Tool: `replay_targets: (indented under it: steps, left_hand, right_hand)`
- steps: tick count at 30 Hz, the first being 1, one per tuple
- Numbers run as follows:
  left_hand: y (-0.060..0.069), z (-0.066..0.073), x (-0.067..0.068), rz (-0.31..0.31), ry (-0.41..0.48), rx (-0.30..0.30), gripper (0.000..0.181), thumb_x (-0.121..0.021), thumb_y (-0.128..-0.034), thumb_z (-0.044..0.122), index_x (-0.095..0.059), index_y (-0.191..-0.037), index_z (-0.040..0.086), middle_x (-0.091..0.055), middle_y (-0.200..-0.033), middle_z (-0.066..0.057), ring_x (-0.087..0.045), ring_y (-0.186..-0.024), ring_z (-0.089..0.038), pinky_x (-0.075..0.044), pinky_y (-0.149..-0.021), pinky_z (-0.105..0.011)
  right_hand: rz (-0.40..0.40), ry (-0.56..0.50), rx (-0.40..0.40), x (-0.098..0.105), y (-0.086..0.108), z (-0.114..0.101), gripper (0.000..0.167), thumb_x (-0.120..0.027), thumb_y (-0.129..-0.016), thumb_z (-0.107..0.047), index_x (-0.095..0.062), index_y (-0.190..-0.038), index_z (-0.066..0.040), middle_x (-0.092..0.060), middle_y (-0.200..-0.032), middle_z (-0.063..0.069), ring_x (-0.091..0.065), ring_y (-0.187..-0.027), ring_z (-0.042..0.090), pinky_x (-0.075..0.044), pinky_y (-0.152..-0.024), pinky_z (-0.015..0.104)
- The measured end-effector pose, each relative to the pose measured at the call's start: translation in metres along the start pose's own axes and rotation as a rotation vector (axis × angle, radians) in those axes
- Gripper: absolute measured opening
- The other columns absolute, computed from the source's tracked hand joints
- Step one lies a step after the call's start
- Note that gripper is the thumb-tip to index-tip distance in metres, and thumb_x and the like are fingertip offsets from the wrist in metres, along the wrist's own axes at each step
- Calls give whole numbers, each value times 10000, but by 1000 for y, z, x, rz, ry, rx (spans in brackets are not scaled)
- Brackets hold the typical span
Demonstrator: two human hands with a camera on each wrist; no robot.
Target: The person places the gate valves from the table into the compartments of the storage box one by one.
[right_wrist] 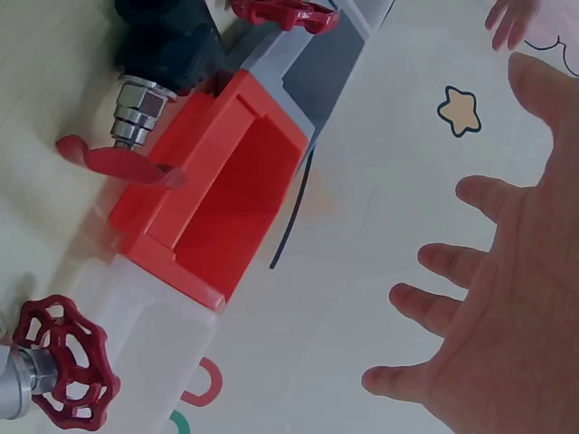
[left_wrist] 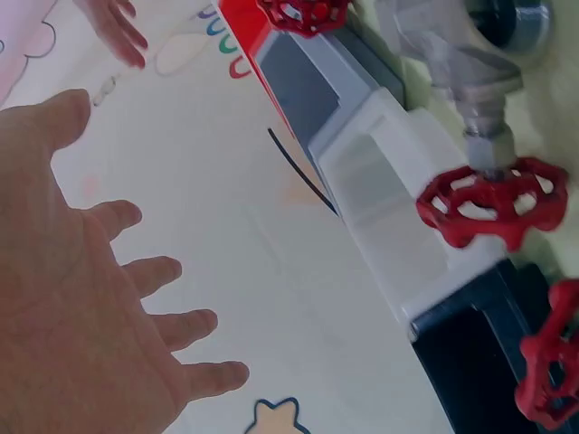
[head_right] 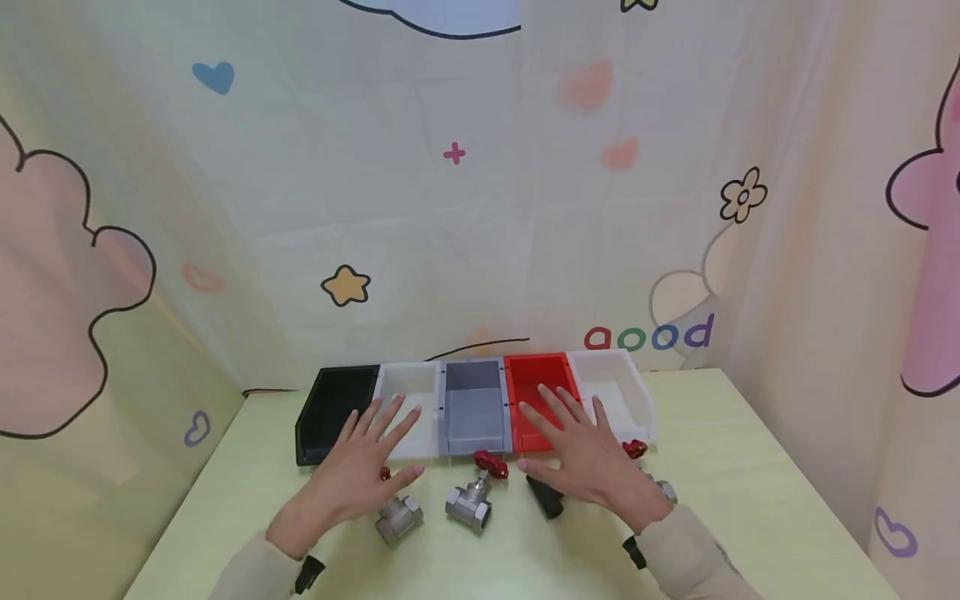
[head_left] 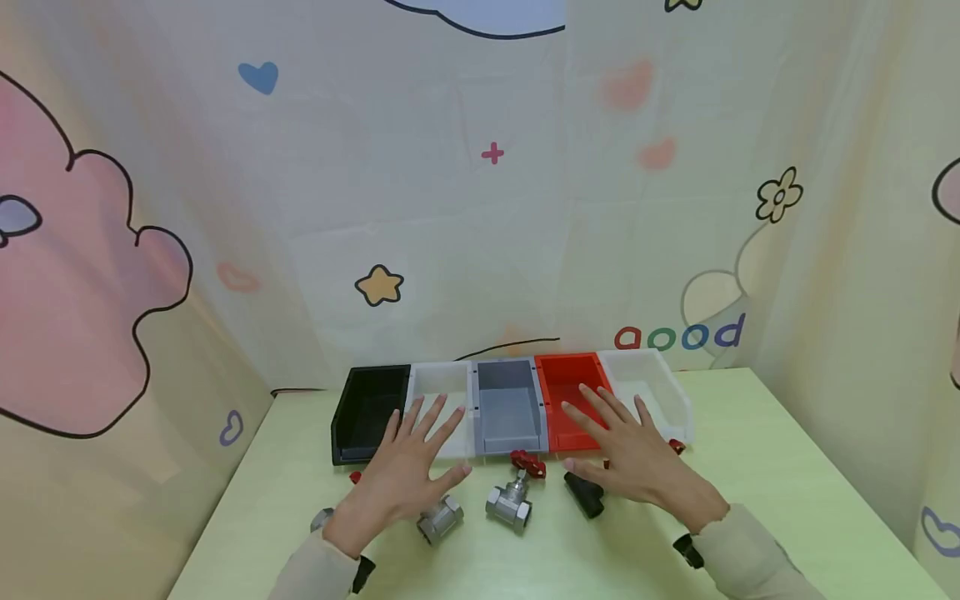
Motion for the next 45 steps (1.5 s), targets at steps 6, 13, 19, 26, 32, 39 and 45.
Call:
replay_targets:
  steps: [6,13,19,26,32,39,45]
  left_hand:
    - [0,-17,3,27,6,45,769,-448,-940,652,-185,-1580,314,-107,-1667,-10,-80,-1536,-342,-137,-1179,-628]
    - [0,-32,5,55,15,74,773,-493,-941,614,-200,-1580,295,-129,-1665,-25,-121,-1528,-355,-171,-1174,-621]
    - [2,-46,3,84,38,110,763,-524,-940,582,-237,-1575,272,-142,-1662,-48,-153,-1520,-364,-209,-1158,-630]
    - [3,-64,0,102,48,145,755,-532,-948,552,-251,-1575,238,-183,-1651,-98,-194,-1500,-395,-260,-1128,-641]
    - [4,-81,-4,101,38,179,771,-517,-953,559,-212,-1584,237,-196,-1644,-118,-201,-1494,-406,-269,-1130,-629]
    - [6,-96,-5,102,59,229,768,-553,-954,509,-235,-1579,197,-196,-1638,-156,-200,-1486,-433,-295,-1098,-655]
    - [7,-114,-10,83,63,277,778,-567,-956,473,-214,-1583,177,-191,-1634,-172,-223,-1472,-446,-336,-1045,-680]
  right_hand:
    - [4,-5,-27,0,4,8,818,-585,-853,-648,-351,-1538,-269,-246,-1627,111,-248,-1456,414,-148,-1098,741]
    - [9,14,-58,2,9,17,822,-632,-839,-609,-370,-1530,-249,-274,-1610,136,-242,-1450,412,-158,-1096,739]
    - [-16,16,-77,0,15,25,830,-646,-838,-598,-363,-1533,-246,-286,-1608,134,-229,-1462,412,-154,-1102,734]
    - [-21,8,-96,-4,24,35,818,-689,-820,-568,-406,-1512,-234,-327,-1584,144,-258,-1444,428,-135,-1101,738]
    - [-25,20,-117,-6,32,45,817,-671,-808,-616,-448,-1486,-218,-367,-1561,149,-296,-1421,425,-168,-1077,752]
    - [-17,34,-120,-8,38,51,787,-706,-807,-556,-460,-1477,-223,-397,-1542,148,-329,-1402,422,-203,-1059,757]
    - [-26,54,-120,-10,44,55,797,-723,-790,-552,-469,-1466,-215,-434,-1514,158,-370,-1374,443,-232,-1030,770]
Point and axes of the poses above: each hand's wrist, its own y-axis away from the middle knuckle, its own x-axis out of the back of the hand, z = x × y, the point moved 4 cm from there along -y, towards the middle knuckle
